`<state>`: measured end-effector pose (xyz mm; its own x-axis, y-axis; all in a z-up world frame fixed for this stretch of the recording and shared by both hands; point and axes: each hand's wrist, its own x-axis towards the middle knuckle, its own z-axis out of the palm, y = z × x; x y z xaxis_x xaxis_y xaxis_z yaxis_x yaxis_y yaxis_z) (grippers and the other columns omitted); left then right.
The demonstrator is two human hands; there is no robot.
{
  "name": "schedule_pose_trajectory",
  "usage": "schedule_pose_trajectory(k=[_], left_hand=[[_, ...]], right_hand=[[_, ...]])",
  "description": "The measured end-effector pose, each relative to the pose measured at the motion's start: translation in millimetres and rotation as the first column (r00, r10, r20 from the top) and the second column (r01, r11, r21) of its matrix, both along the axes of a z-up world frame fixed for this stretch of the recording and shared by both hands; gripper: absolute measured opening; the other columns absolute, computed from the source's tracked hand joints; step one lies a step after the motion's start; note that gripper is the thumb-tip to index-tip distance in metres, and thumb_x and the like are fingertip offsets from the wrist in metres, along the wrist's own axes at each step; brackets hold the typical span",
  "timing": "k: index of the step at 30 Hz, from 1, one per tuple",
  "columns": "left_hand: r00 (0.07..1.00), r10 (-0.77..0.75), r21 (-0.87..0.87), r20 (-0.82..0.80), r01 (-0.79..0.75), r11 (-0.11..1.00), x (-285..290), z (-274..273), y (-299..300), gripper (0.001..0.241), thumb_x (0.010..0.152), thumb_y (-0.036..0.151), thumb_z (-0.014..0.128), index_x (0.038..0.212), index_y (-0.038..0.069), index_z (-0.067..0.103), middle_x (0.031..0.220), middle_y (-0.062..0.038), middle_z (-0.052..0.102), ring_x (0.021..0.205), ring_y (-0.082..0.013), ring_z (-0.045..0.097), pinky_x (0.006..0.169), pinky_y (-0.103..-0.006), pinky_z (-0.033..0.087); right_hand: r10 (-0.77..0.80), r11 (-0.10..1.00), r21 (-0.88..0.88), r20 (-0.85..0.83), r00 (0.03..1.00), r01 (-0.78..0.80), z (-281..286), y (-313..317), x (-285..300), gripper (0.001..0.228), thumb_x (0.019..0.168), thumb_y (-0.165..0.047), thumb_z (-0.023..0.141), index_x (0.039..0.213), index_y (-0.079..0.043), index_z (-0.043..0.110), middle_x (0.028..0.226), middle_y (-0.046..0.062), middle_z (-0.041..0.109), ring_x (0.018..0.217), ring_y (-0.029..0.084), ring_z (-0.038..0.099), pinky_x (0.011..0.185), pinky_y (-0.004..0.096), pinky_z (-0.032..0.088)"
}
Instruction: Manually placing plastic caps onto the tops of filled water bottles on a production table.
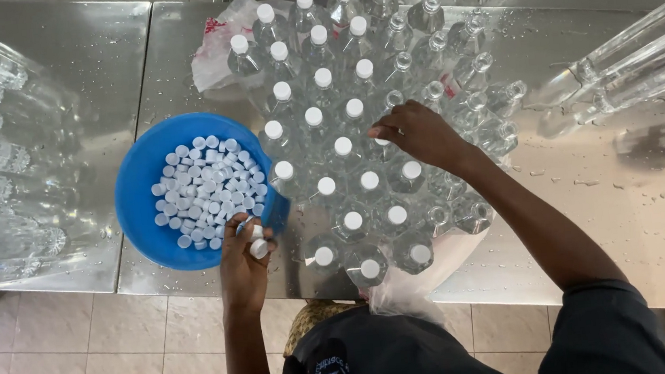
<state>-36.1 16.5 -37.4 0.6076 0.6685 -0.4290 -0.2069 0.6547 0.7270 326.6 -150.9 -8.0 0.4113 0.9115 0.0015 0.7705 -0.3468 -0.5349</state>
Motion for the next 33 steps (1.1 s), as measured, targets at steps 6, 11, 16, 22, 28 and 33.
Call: schedule_pose_trajectory(k=[6, 11, 16, 22, 28, 33], left_hand=[[0.999, 0.013, -0.039, 0.050, -0.011, 0.999, 4.4, -25.9, 2.6, 0.022, 0.116, 0.031, 0.053, 0.129, 0.012, 0.054, 0.114, -0.005, 0.061, 0.087, -0.0120, 0.062, 0.062, -0.0238, 0.047], [0.996, -0.033, -0.009, 0.084, 0.034, 0.999, 37.1, -10.2, -3.1, 0.030, 0.117, 0.030, 0.053, 0.137, 0.008, 0.056, 0.113, -0.007, 0.061, 0.084, -0.0112, 0.060, 0.061, -0.0231, 0.047], [0.973, -0.225, 0.084, 0.046, 0.220, 0.972, 71.8, 37.0, -19.9, 0.045, 0.114, 0.017, 0.053, 0.154, -0.003, 0.054, 0.109, -0.009, 0.063, 0.091, -0.0128, 0.063, 0.065, -0.0224, 0.055], [0.952, -0.304, 0.390, -0.018, 0.287, 0.875, 121.7, 39.4, -46.9, 0.044, 0.106, 0.012, 0.071, 0.145, -0.006, 0.065, 0.115, -0.018, 0.068, 0.088, -0.0170, 0.068, 0.059, -0.0266, 0.060], [0.908, -0.415, 0.430, 0.050, 0.356, 0.830, 149.2, 42.3, -54.7, 0.047, 0.102, 0.008, 0.075, 0.146, -0.001, 0.062, 0.130, -0.016, 0.064, 0.098, -0.0159, 0.067, 0.063, -0.0266, 0.062], [0.904, -0.407, 0.289, 0.134, 0.357, 0.888, 129.4, 20.0, -39.7, 0.050, 0.101, 0.001, 0.065, 0.151, 0.001, 0.058, 0.135, -0.012, 0.056, 0.100, -0.0127, 0.057, 0.072, -0.0274, 0.058]], right_hand=[[-0.075, 0.977, -0.213, -0.286, 0.955, 0.013, 15.6, -0.1, 11.8, 0.032, 0.108, -0.037, 0.068, 0.132, -0.019, 0.080, 0.091, 0.013, 0.075, 0.093, 0.035, 0.074, 0.098, 0.051, 0.055], [-0.107, 0.972, -0.235, -0.347, 0.932, 0.024, -2.0, 5.9, 31.0, 0.028, 0.101, -0.026, 0.071, 0.127, -0.020, 0.079, 0.088, 0.008, 0.079, 0.092, 0.031, 0.076, 0.097, 0.049, 0.056], [-0.149, 0.953, -0.298, -0.318, 0.936, 0.051, 26.1, 4.7, 17.6, 0.029, 0.100, -0.036, 0.070, 0.124, -0.024, 0.080, 0.097, 0.005, 0.083, 0.098, 0.032, 0.077, 0.099, 0.049, 0.056], [-0.051, 0.988, 0.100, -0.517, 0.854, 0.120, 54.6, -8.6, -44.7, 0.045, 0.105, -0.035, 0.077, 0.143, -0.012, 0.071, 0.120, 0.018, 0.076, 0.116, 0.033, 0.075, 0.101, 0.048, 0.059], [0.041, 0.984, 0.134, -0.816, 0.576, 0.121, 45.1, -12.0, -28.6, 0.032, 0.096, -0.002, 0.079, 0.126, 0.004, 0.073, 0.097, 0.017, 0.073, 0.084, 0.023, 0.077, 0.074, 0.038, 0.072], [-0.019, 0.965, 0.208, -0.546, 0.837, 0.157, 20.9, -11.5, 40.3, 0.028, 0.100, -0.011, 0.082, 0.125, 0.000, 0.077, 0.100, 0.019, 0.070, 0.089, 0.027, 0.075, 0.077, 0.040, 0.068]])
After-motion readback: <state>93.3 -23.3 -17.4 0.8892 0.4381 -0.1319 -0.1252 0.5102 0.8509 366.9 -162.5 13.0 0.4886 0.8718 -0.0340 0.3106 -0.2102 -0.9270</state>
